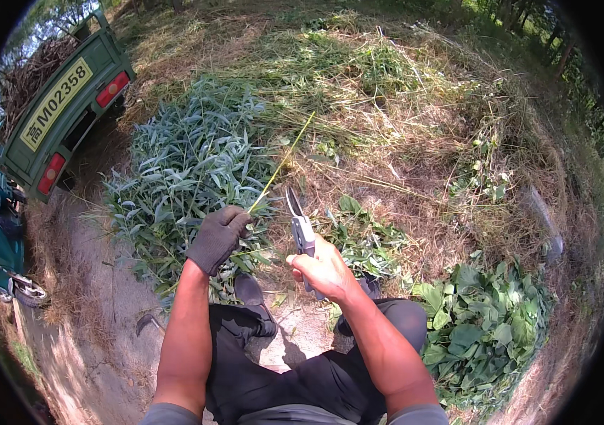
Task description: The person sits on the ground and uses pruning shears to trim leaves and side branches from long plant stems. They handle each stem one at a time, cutting off unwanted parts and placing the trimmed stems aside.
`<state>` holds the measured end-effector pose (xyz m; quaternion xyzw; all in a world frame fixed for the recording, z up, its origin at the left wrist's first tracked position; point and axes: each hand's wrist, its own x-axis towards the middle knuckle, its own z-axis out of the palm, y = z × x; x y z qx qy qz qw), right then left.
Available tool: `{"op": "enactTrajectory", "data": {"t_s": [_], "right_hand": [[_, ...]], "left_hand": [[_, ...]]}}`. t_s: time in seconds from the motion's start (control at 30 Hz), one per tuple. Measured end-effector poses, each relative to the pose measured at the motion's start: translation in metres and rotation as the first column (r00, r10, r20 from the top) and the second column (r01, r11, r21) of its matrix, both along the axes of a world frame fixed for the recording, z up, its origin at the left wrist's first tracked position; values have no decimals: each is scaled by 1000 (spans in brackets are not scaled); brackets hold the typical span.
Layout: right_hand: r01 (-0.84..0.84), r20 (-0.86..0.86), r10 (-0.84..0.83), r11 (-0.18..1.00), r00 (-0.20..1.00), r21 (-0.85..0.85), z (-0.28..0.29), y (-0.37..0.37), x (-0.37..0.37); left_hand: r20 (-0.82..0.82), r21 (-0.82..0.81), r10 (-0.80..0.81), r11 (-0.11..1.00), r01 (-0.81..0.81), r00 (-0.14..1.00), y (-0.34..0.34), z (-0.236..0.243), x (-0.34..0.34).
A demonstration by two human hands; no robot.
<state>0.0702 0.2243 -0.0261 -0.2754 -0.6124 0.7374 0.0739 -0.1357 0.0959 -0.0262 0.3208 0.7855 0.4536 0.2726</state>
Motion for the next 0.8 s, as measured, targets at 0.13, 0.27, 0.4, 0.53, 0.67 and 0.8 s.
{"op": "enactTrajectory", "data": {"t_s": [0.13, 0.27, 0.4, 0.53, 0.67, 0.8], "right_hand": [[-55, 57, 45, 982, 997, 182, -4, 17, 4], [9, -63, 7, 969, 998, 245, 7, 11, 2], [-36, 47, 16, 889, 999, 456, -15, 20, 5], [72, -63, -50, 901, 997, 427, -23, 21, 0], [71, 16, -95, 835, 995, 545, -3, 18, 2], [42, 88, -111, 826, 990, 563, -2, 20, 2]], "left_hand": [[37, -1, -10, 1000, 10, 999, -4, -1, -1], [-28, -66, -28, 998, 26, 999, -5, 0, 1], [-71, -68, -92, 994, 87, 993, -2, 5, 7], [-154, -38, -149, 989, 145, 977, -4, 3, 8], [-121, -33, -142, 990, 139, 982, -4, 5, 11], [-145, -44, -153, 988, 149, 977, -4, 0, 11]]}}
